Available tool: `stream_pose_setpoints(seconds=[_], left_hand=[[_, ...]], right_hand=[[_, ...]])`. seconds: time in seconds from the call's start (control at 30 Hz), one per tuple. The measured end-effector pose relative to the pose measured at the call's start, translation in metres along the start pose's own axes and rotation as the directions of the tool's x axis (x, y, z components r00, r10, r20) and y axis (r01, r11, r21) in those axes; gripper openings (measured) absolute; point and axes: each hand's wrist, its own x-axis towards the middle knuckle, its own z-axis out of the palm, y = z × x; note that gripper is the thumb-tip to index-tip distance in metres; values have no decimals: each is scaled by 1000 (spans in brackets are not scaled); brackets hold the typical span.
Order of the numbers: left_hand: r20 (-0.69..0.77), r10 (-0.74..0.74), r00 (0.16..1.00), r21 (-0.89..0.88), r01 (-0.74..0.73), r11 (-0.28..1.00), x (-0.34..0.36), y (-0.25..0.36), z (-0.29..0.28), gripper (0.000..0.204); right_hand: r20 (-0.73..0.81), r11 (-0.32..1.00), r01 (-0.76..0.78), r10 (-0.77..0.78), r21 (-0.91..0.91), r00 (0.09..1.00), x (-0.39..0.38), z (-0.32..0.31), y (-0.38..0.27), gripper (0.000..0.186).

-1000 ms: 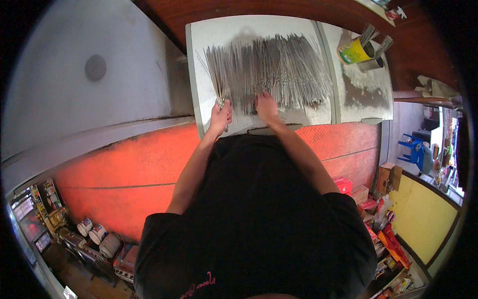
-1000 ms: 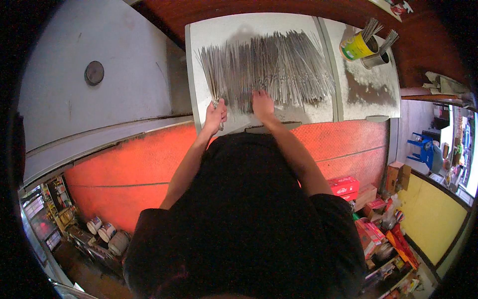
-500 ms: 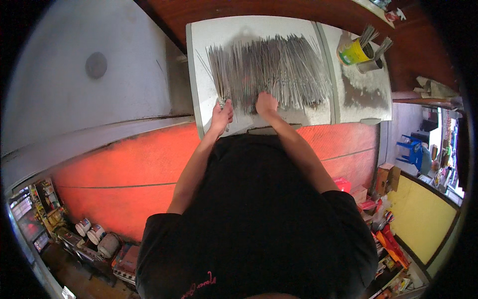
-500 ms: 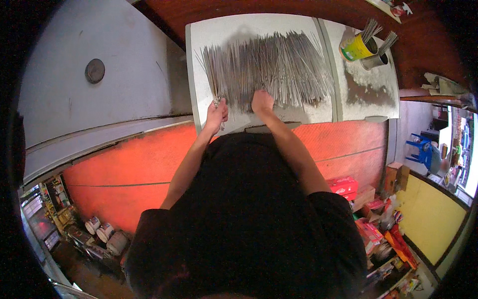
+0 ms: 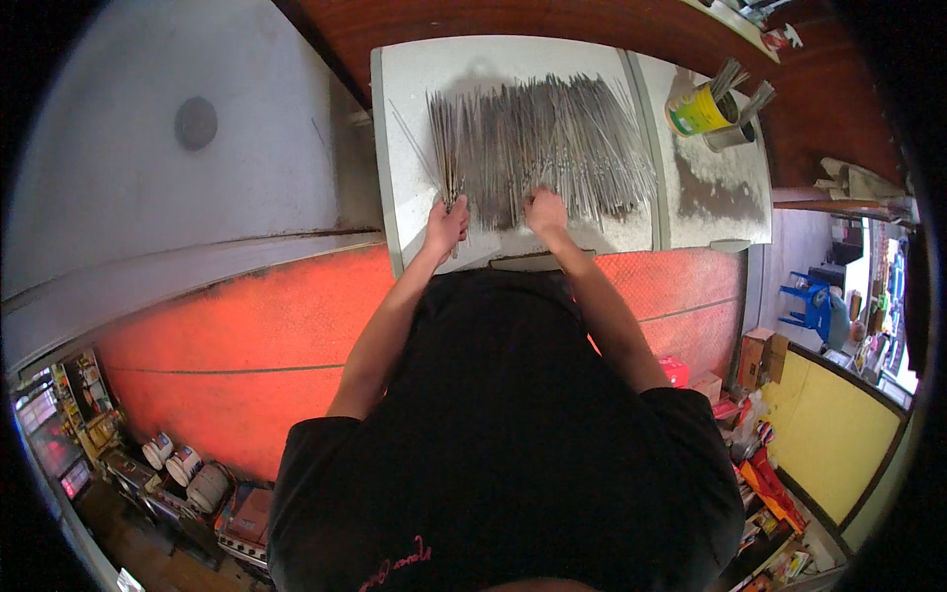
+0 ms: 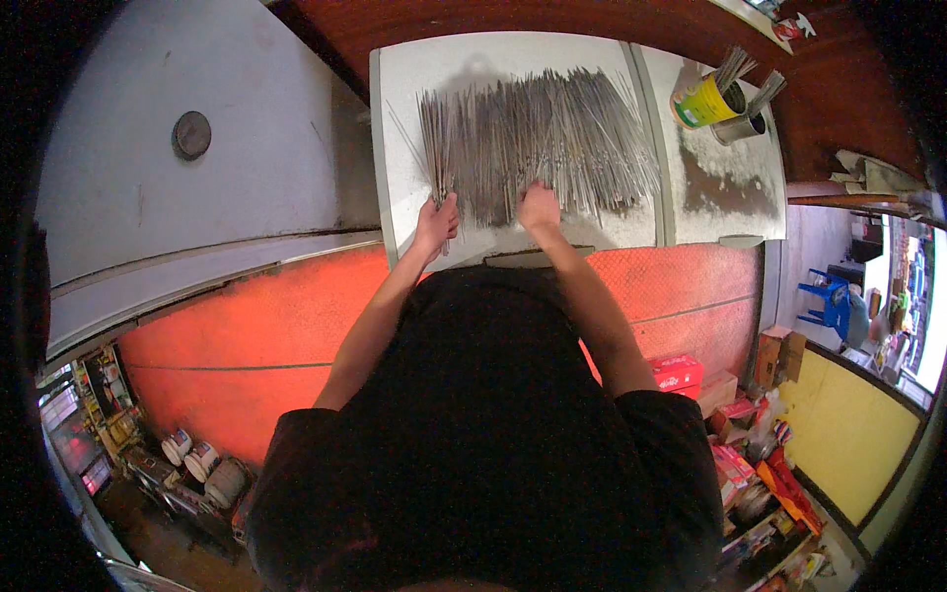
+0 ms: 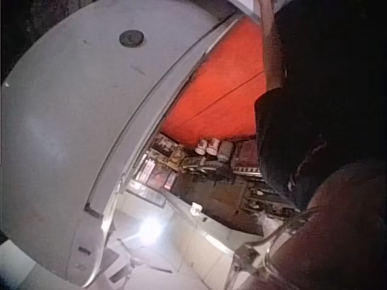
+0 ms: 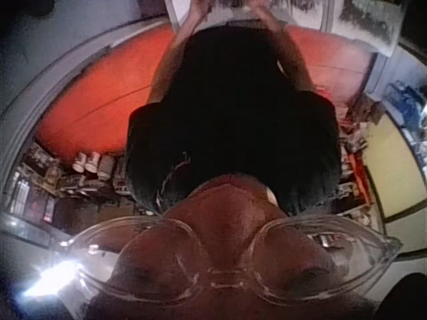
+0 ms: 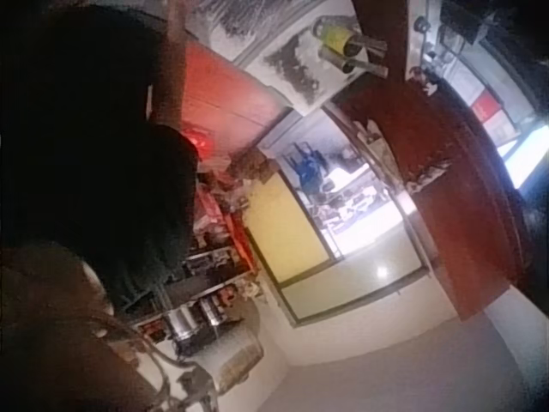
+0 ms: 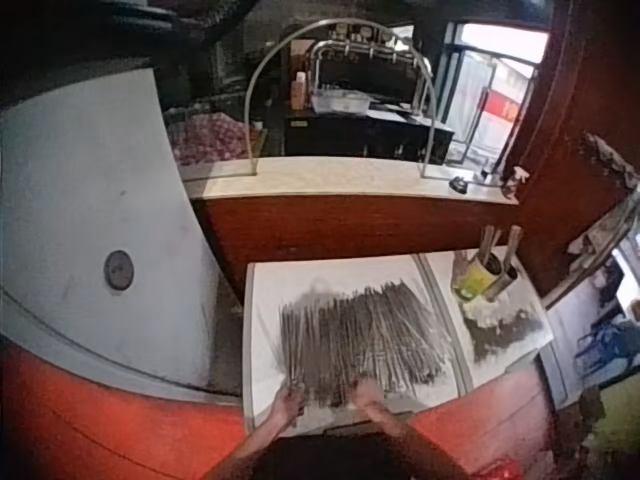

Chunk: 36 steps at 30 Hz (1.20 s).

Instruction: The person repeatedly picks up, aligns, and separates thin metal rods on a white countertop. They move rods between hands and into a nearby metal container, continuing the sorting process throughout the clip.

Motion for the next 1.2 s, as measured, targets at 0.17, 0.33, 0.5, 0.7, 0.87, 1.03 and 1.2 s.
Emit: stream_pose_setpoints(seconds=[0.17, 0.33, 0.5, 0.7, 0.87, 1.03, 1.2], left_hand=[[0, -2, 1000, 27, 2, 1000, -2, 2, 2, 25], [-19, -5, 1000, 36, 5, 999, -4, 1, 2, 24], [-2, -8, 1000, 48, 8, 999, -1, 2, -1, 23], [-30, 5, 1000, 35, -4, 999, -1, 4, 5, 25], [13, -23, 1000, 39, 23, 999, 7, 1, 6, 27], [-16, -34, 999, 2, 34, 999, 11, 3, 17, 30], [-43, 58, 997, 74, -55, 996, 1, 19, 43, 28]], right_hand=[[-99, 952, 259, -278, -164, 956, -13, -7, -20, 27], [-42, 968, 177, -188, -179, 981, -9, -1, -33, 25], [87, 986, 1, 14, -169, 996, 5, 1, -45, 27], [121, 999, -28, 33, -44, 992, 2, -9, -43, 33], [39, 963, 150, -163, 224, 986, 1, 0, -11, 30], [-115, 828, 216, -182, 517, 976, -48, -23, -37, 17], [-147, 759, 360, -336, 543, 930, -89, -27, -84, 15]])
